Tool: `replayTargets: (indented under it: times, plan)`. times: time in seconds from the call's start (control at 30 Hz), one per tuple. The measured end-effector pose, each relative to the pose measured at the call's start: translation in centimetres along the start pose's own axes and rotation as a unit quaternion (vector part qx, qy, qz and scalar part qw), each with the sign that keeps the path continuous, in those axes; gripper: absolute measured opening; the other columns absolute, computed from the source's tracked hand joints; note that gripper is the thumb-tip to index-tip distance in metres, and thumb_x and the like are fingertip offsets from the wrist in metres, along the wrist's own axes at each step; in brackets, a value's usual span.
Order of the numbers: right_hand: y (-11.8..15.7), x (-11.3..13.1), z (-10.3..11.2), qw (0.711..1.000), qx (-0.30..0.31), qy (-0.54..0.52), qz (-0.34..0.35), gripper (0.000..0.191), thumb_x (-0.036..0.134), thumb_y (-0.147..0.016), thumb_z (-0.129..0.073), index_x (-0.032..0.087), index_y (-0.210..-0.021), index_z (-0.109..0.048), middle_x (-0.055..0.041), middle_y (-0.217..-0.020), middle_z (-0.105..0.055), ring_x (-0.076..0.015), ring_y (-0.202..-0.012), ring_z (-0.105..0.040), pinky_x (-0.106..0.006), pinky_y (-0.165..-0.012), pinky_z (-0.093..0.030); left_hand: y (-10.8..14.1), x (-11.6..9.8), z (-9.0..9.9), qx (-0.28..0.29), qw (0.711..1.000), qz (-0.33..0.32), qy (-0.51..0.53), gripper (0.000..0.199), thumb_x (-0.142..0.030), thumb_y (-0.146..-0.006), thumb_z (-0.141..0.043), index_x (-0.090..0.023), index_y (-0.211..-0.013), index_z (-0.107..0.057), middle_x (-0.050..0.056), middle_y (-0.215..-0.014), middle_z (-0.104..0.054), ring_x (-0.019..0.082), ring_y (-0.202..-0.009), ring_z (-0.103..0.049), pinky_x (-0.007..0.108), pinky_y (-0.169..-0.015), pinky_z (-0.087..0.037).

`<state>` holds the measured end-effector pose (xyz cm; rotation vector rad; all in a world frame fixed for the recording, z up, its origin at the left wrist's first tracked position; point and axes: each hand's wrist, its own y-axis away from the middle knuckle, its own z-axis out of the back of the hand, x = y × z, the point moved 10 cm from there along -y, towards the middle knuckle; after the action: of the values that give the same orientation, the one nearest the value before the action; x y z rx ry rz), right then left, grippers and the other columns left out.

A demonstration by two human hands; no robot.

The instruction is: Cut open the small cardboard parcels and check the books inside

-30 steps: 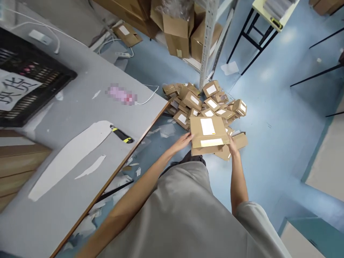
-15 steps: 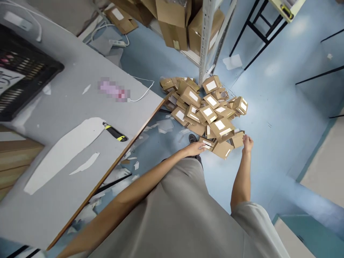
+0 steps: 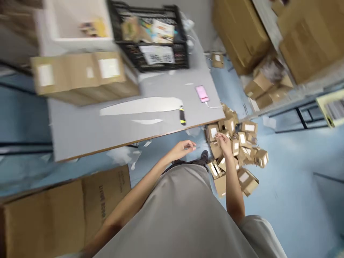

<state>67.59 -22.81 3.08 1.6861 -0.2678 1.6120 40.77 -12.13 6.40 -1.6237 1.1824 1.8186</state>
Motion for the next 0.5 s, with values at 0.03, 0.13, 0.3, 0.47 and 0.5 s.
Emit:
replayTargets:
  times: [0.03,0.13,0.3,0.47,0.5]
  plan:
    - [0.2,1.6,-4.5,0.999,0.043,0.013,0.013,0.056,0.070,-0.083,-0.087,0.024,-0.114,-0.083,-0.0131,-0.120,-0.088,-0.0311,-0.119,-0.082,-0.051,-0.115,-0.061,2.3,-0.5,3.4,-0.042,0.999,-0.009,0.015,0.054,-0.074,-0.088,-0.082,-0.022,-0.086,-0.066,0.015,-0.126,-0.084,0.030,-0.119,-0.080,0.049,-0.114,-0.060]
    - [1.9,5.2,-17.5,0.985,0.159,0.047,0.043,0.055,0.071,-0.088,-0.085,0.024,-0.117,-0.084,-0.0137,-0.123,-0.088,-0.0312,-0.121,-0.082,-0.049,-0.116,-0.060,10.6,-0.3,13.4,-0.176,0.983,-0.015,0.053,0.054,-0.075,-0.089,-0.079,-0.023,-0.086,-0.063,0.013,-0.128,-0.084,0.030,-0.120,-0.079,0.049,-0.115,-0.060]
    - [6.9,7.7,-35.6,0.952,0.292,0.081,0.053,0.060,0.074,-0.086,-0.088,0.024,-0.119,-0.085,-0.0148,-0.125,-0.087,-0.0302,-0.117,-0.082,-0.050,-0.114,-0.060,25.6,2.6,25.7,-0.381,0.920,-0.001,0.093,0.045,-0.069,-0.092,-0.076,-0.026,-0.089,-0.064,0.012,-0.133,-0.084,0.031,-0.129,-0.077,0.050,-0.119,-0.058]
    - [12.1,8.4,-47.2,0.905,0.401,0.137,0.038,0.066,0.080,-0.084,-0.087,0.024,-0.119,-0.085,-0.0150,-0.126,-0.087,-0.0319,-0.122,-0.080,-0.053,-0.117,-0.058,32.9,5.3,31.7,-0.474,0.867,-0.014,0.156,0.039,-0.063,-0.091,-0.077,-0.026,-0.089,-0.065,0.013,-0.136,-0.083,0.033,-0.130,-0.077,0.052,-0.122,-0.057]
    - [12.6,8.5,-48.7,0.898,0.413,0.146,0.036,0.066,0.080,-0.084,-0.087,0.024,-0.120,-0.085,-0.0149,-0.126,-0.087,-0.0323,-0.122,-0.080,-0.053,-0.118,-0.057,33.2,5.6,32.5,-0.478,0.862,-0.017,0.166,0.038,-0.061,-0.091,-0.077,-0.026,-0.091,-0.065,0.013,-0.136,-0.082,0.033,-0.131,-0.077,0.052,-0.122,-0.056]
